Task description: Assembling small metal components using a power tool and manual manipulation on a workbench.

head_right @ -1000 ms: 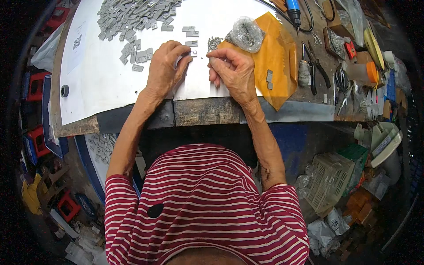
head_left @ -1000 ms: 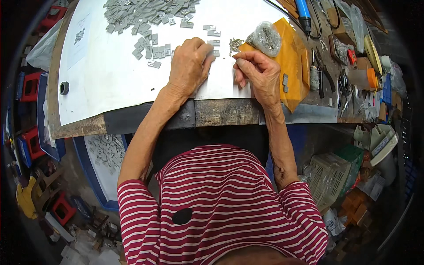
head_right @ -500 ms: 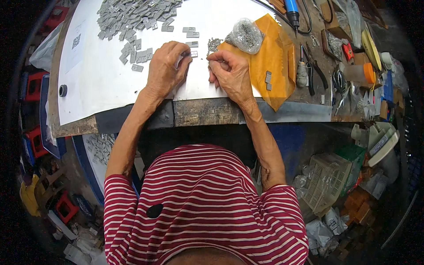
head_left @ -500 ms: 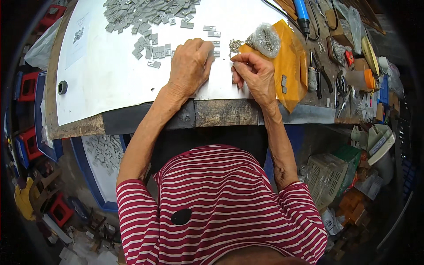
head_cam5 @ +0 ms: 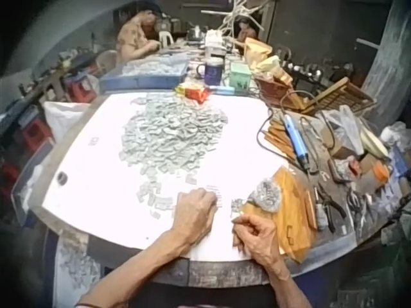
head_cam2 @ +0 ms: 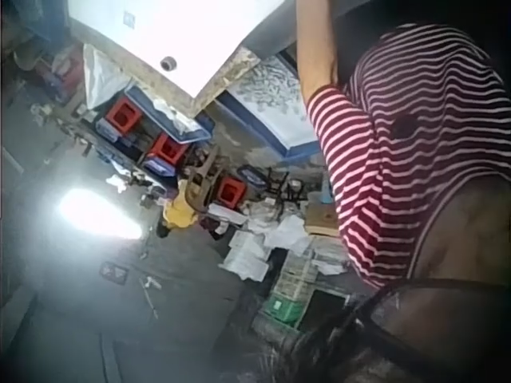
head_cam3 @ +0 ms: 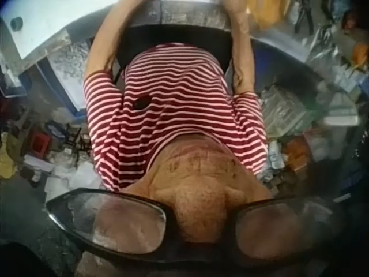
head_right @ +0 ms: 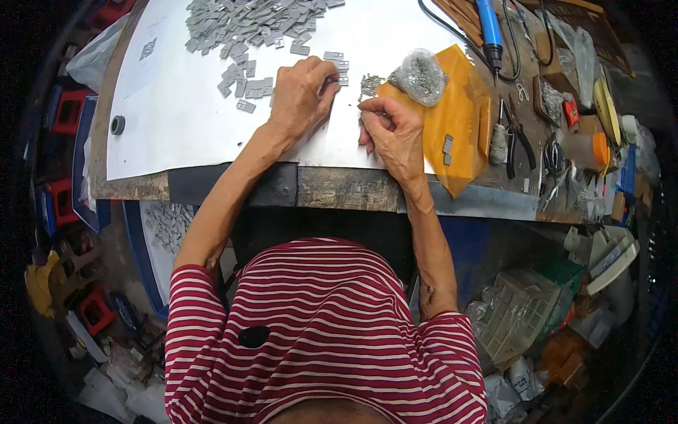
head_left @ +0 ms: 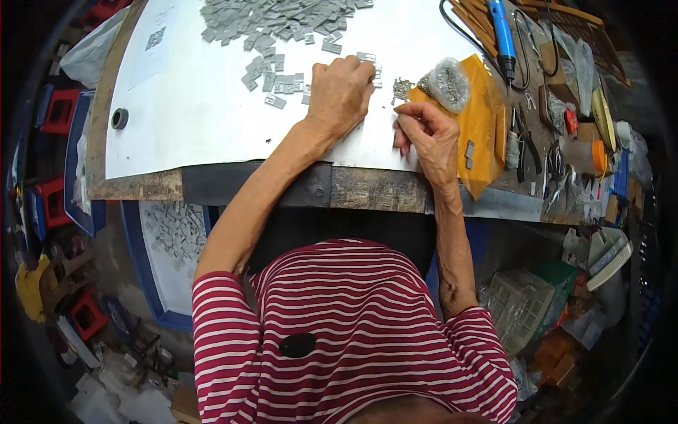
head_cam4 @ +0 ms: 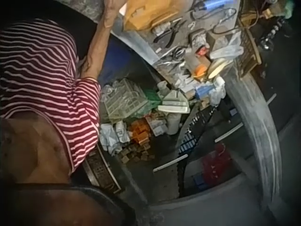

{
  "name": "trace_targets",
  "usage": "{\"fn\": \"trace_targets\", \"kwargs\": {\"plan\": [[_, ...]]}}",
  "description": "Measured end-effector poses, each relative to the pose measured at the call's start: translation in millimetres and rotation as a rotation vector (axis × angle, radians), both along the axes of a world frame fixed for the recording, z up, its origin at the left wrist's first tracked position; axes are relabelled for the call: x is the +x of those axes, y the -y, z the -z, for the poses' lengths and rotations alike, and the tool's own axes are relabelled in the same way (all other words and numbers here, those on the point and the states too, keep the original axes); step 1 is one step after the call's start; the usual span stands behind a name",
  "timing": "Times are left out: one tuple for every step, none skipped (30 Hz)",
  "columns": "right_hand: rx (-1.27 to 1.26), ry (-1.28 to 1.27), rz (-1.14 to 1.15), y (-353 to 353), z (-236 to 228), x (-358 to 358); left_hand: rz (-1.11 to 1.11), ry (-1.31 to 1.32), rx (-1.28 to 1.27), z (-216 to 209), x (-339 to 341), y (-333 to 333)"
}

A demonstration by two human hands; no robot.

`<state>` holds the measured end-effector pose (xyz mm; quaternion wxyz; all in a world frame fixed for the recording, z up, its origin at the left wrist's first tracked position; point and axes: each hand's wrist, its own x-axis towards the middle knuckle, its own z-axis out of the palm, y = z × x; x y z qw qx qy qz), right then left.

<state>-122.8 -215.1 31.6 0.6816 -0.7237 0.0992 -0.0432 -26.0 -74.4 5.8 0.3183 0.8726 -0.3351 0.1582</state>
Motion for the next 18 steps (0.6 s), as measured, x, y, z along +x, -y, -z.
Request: {"fn": "trace_targets", "kwargs": {"plan": [[0.005,0.004,-0.008,-0.2,-0.2,0.2,-0.008,0.004,0.005,0.1,2.9,1.8],[0.002,-0.002,-0.009,-0.1,0.0,0.2,-0.017,0.007,-0.002,0.1,5.6,3.9],[0.000,-0.007,-0.009,0.2,0.3,-0.1,-0.026,0.011,-0.009,0.2,7.1,5.7],[-0.012,-0.001,-0.017,1.0,2.3,-0.1,-0.044,0.007,0.029,-1.2,8.9,7.4],[-0.010,0.007,-0.022,0.4,2.9,0.4,-0.049,0.014,0.031,-0.8,11.5,8.8],[-0.010,-0.008,-0.021,-0.7,3.2,1.0,-0.055,0.030,0.036,1.1,14.9,10.0],[-0.011,-0.026,-0.017,-1.1,3.0,0.3,-0.057,0.042,0.040,1.3,16.7,11.5],[-0.019,-0.029,-0.016,-2.6,2.6,0.5,-0.062,0.075,0.036,1.6,19.2,12.1],[-0.019,-0.026,-0.017,-3.0,3.2,1.7,-0.063,0.077,0.037,2.3,21.0,11.3],[-0.032,-0.022,-0.014,-2.6,4.2,1.0,-0.044,0.065,0.013,-0.4,21.2,10.6],[-0.044,-0.017,-0.011,-2.3,4.7,0.5,-0.024,0.053,-0.010,-3.3,21.6,9.5],[-0.042,-0.017,-0.008,-2.3,4.7,0.2,-0.027,0.030,-0.002,-5.1,24.4,6.1],[-0.046,-0.015,-0.015,-3.8,4.9,0.5,-0.035,0.008,0.010,-6.1,28.5,-1.3],[-0.052,-0.014,-0.019,-4.2,4.9,0.1,-0.030,0.076,-0.050,-5.4,33.9,-8.8],[-0.048,-0.013,-0.018,-4.6,4.8,-0.3,-0.063,0.085,-0.031,-4.6,38.0,-16.8],[-0.073,-0.025,-0.024,-4.1,4.3,-0.8,-0.083,0.087,-0.024,-4.8,42.4,-20.7],[-0.098,-0.037,-0.028,-3.4,4.0,-1.5,-0.103,0.090,-0.017,-4.7,45.6,-23.2],[-0.110,-0.020,-0.024,-2.4,6.3,-2.5,-0.094,0.037,-0.030,-3.8,46.4,-24.0]]}}
